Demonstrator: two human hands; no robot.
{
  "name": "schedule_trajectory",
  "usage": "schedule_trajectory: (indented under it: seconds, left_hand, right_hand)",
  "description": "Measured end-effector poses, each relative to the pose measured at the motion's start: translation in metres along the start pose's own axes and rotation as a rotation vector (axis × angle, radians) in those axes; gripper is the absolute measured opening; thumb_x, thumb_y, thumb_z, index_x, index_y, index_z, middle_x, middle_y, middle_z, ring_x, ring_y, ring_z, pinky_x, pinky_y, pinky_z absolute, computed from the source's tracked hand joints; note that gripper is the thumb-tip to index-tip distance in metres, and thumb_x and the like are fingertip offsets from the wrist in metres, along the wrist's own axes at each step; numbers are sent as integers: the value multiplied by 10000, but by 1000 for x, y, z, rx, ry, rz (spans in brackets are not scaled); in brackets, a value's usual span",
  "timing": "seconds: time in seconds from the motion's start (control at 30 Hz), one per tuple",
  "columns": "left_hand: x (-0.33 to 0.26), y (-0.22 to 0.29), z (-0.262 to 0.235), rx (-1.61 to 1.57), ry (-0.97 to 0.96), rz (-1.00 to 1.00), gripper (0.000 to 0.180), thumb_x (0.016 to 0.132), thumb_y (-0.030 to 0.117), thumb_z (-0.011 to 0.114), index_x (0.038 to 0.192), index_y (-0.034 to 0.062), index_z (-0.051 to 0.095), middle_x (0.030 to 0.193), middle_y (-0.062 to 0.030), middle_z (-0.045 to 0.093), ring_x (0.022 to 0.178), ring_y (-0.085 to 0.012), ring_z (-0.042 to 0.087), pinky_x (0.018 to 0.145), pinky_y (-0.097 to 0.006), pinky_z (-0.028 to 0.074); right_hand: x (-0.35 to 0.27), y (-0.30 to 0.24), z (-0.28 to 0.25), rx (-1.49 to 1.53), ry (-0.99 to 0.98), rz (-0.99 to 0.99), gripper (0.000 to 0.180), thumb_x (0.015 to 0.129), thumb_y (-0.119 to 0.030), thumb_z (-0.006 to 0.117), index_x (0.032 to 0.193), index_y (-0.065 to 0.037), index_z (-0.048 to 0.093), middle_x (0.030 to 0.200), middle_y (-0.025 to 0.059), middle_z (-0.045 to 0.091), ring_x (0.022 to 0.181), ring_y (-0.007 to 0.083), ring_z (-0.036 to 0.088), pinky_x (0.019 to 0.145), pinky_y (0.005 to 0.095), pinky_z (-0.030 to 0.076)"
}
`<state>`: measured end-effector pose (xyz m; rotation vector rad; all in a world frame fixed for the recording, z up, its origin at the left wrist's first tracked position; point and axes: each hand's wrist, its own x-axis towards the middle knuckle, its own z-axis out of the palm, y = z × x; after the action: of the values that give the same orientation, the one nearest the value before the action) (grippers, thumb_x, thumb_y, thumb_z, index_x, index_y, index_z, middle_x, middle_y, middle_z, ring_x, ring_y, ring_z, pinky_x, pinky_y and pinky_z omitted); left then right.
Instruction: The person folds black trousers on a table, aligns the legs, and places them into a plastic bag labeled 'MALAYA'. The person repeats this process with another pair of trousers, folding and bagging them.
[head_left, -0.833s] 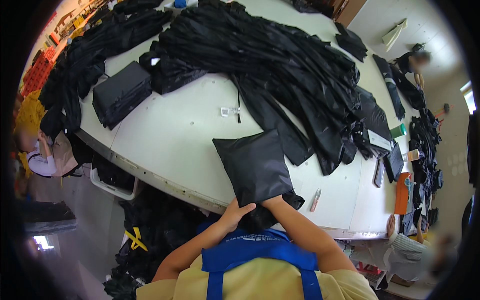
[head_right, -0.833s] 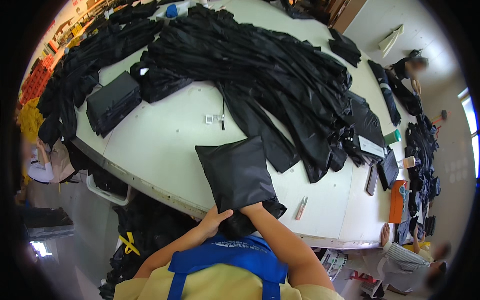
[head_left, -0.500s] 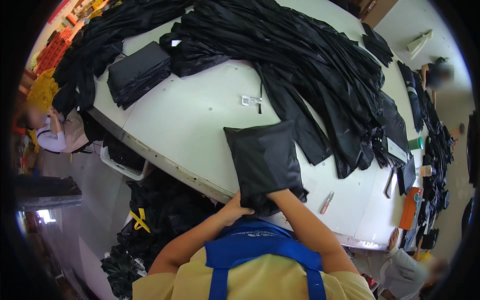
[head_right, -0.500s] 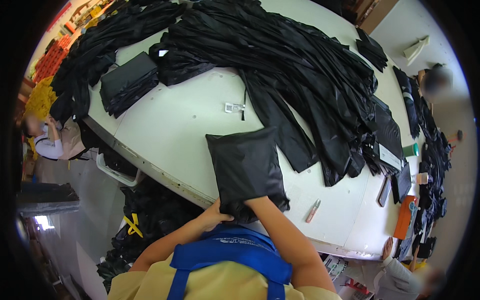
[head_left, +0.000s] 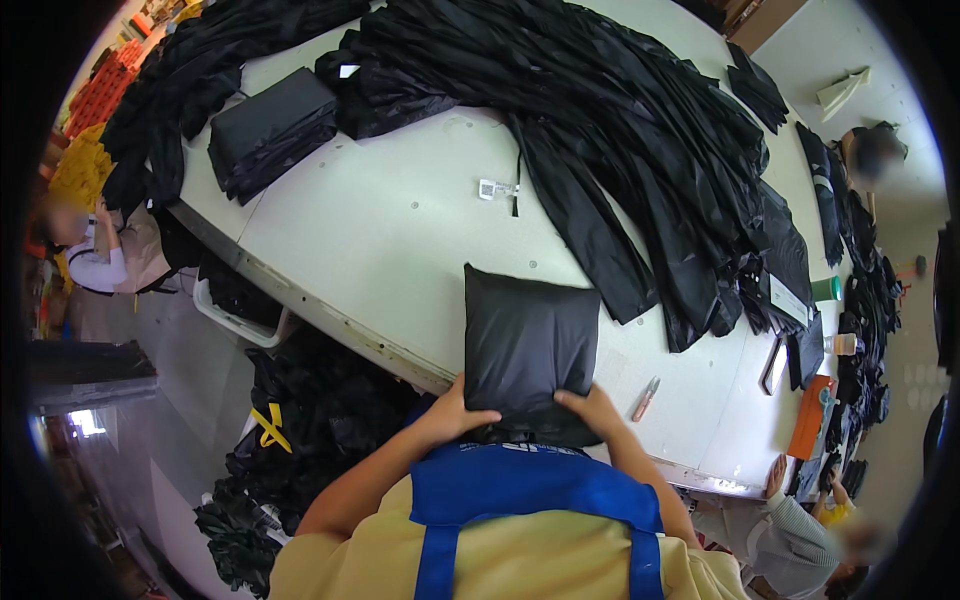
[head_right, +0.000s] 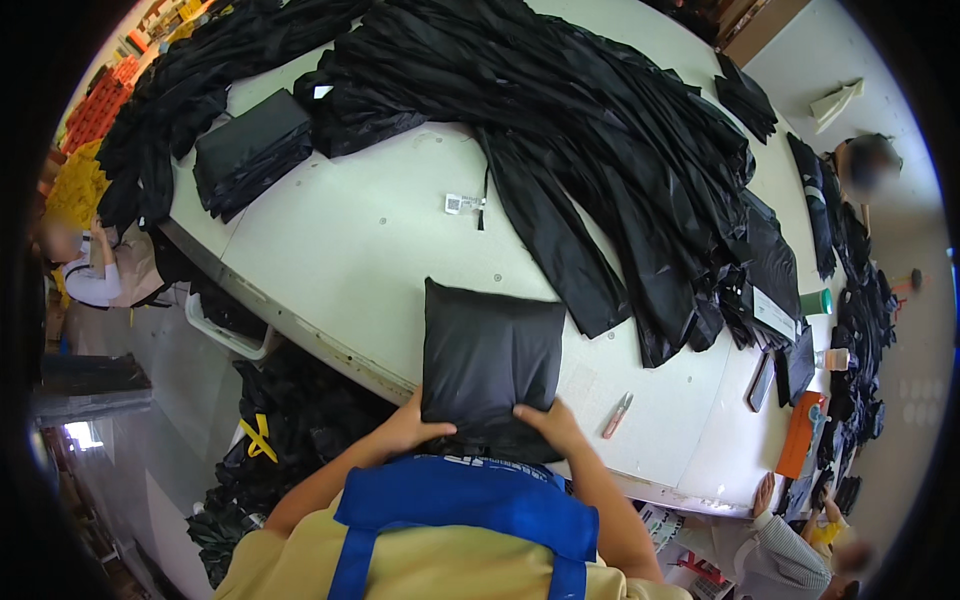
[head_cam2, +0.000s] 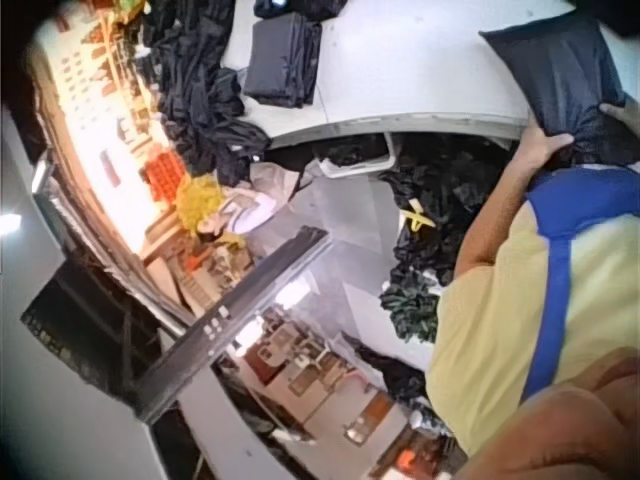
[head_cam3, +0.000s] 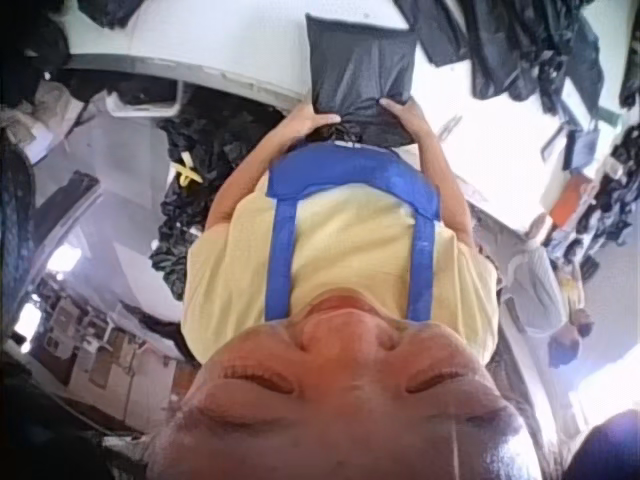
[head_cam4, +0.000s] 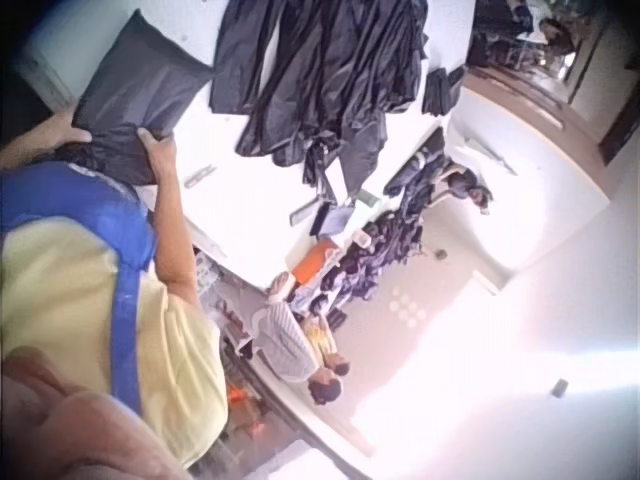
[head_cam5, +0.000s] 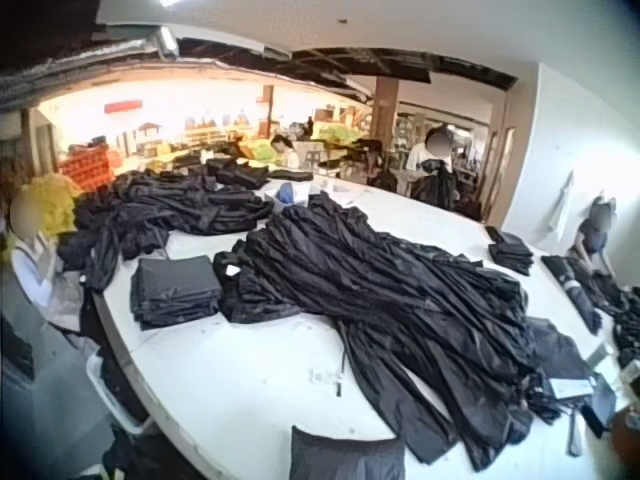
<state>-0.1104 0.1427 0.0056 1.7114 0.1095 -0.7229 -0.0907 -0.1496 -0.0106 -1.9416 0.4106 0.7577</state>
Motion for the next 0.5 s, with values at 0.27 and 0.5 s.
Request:
schedule_trajectory:
  seconds: [0.27,0.5]
  left_hand:
    - [62,31,-58,-950,-187,-36,750,888,412,622,1476,162,229,1351,-114,489,1243,-244,457,1020,-387,386]
    - [101,2,-77,-143,77,29,519,835,114,664,1321,73,487,1250,-114,553,1047,-236,569,861,-345,468]
  right_hand:
    - [0,-58,6,457,444,-195,516,816,-275,716,1114,118,561,994,193,661,894,219,625,850,330,477]
    - [-63,-106,14,-359,-630,-448,356,929,-271,579,1193,-32,591,1042,154,667,973,273,654,890,349,481]
